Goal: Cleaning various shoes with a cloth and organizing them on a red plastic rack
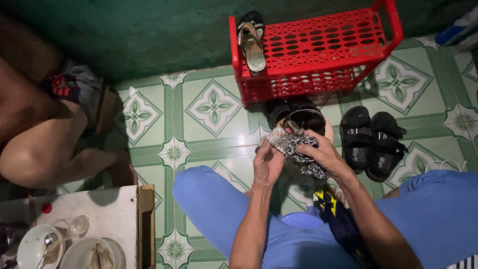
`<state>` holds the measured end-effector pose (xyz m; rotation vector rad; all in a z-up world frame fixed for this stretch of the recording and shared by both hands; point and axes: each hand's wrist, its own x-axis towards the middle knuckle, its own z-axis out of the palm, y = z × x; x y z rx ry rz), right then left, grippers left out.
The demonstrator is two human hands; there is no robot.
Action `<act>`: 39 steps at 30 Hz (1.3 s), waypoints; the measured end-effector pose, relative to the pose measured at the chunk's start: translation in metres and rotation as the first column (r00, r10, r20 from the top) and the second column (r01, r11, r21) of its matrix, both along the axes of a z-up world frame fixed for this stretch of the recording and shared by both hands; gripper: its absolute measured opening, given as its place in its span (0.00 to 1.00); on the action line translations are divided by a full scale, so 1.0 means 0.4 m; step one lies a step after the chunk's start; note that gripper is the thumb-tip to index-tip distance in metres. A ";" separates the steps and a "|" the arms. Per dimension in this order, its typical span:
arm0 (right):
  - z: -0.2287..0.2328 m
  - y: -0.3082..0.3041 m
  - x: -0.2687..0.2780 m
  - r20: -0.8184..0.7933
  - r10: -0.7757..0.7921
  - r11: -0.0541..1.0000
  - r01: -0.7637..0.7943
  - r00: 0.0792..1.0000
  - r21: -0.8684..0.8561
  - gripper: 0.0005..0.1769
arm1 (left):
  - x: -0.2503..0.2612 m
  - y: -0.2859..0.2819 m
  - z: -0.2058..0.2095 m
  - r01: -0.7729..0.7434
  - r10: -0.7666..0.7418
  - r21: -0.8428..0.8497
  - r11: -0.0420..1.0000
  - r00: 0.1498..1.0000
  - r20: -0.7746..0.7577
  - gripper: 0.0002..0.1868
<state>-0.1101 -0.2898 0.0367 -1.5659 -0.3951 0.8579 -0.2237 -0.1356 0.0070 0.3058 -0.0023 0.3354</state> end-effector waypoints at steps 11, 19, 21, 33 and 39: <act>-0.004 -0.014 -0.011 -0.079 -0.201 0.976 0.207 0.976 0.074 0.11 | -0.001 -0.035 -0.027 0.049 -0.046 0.069 0.996 0.998 -0.042 0.31; 0.109 0.002 -0.021 -0.203 -0.099 0.965 0.144 0.974 0.218 0.27 | 0.000 -0.039 0.009 0.174 -0.174 0.010 0.985 0.984 0.044 0.34; 0.158 0.014 -0.024 -0.283 -0.144 0.963 0.200 0.948 0.182 0.32 | 0.002 -0.040 0.029 0.138 -0.145 0.100 0.985 0.988 0.059 0.38; 0.186 -0.036 -0.045 0.300 0.086 0.996 -0.084 0.950 -0.020 0.34 | 0.045 -0.031 0.142 0.114 -0.086 -0.107 0.988 0.968 0.237 0.38; 0.148 -0.131 -0.001 0.011 -0.161 0.984 0.160 0.987 0.078 0.32 | 0.037 -0.015 0.139 0.113 -0.090 -0.111 0.987 0.976 0.198 0.34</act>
